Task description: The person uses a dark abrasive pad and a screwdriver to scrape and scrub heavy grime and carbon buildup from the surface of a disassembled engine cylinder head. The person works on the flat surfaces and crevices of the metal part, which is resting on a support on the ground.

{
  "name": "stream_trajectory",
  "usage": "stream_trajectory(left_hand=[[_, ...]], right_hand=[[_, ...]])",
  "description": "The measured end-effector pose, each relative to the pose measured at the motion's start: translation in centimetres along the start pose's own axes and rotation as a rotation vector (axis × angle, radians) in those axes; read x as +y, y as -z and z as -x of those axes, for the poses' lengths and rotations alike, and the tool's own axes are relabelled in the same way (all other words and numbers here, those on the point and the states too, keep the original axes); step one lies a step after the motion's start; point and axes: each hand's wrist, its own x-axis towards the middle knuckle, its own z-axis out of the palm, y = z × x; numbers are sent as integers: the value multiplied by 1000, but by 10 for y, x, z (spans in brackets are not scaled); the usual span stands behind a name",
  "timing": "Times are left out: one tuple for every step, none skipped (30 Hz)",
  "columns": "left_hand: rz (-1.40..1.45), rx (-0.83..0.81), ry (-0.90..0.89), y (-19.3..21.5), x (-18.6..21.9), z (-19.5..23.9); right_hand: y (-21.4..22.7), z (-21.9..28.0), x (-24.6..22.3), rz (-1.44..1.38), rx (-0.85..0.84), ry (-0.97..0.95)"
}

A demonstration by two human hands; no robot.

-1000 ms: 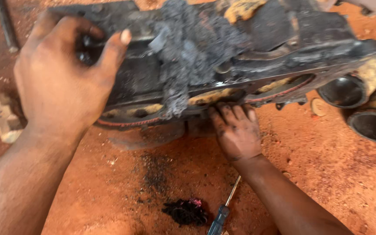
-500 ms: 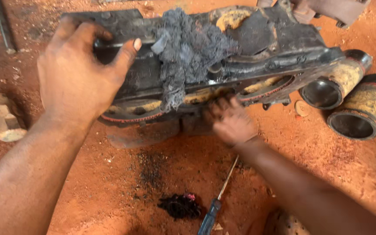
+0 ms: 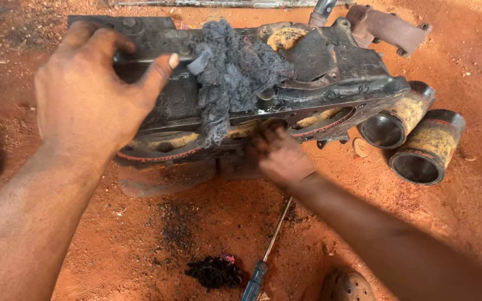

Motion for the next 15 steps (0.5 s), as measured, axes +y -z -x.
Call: stream_trajectory(left_hand=[[4,-19,18,1,-1,1],[9,24,-31,0,0,1],[1,59,-77,1,-2,2],[-8,93,-124,2,-4,3],[0,110,-134,1,-3,4],[8,126,-144,1,-2,6],[5,153,-153,1,-3,4],[13,163,-139,0,-3,3],[20,162,-129,-2,-2,3],[28,161,-119,-2,-2,4],[23,174,-139,-3,-1,4],[19,186,-159,-3,2,4],[7,191,-165,-3,3,2],[-5,197,-170,-1,5,-1],[-21,186,-156,0,8,0]], right_hand=[[8,8,21,43,-126,108],[16,14,34,86,-253,215],[20,13,33,79,-182,187],[19,13,30,71,-111,159],[12,15,26,59,-50,122],[2,17,19,-57,48,64],[-9,13,12,-167,157,8],[-19,5,6,-278,264,-47],[-29,-4,-4,-297,325,-106],[-35,-14,-16,-316,385,-166],[-37,-18,-23,-328,439,-233],[-34,-17,-35,-400,489,-280],[-22,-19,-49,-466,550,-330],[-4,-25,-59,-533,611,-379],[16,-28,-66,-836,473,-573]])
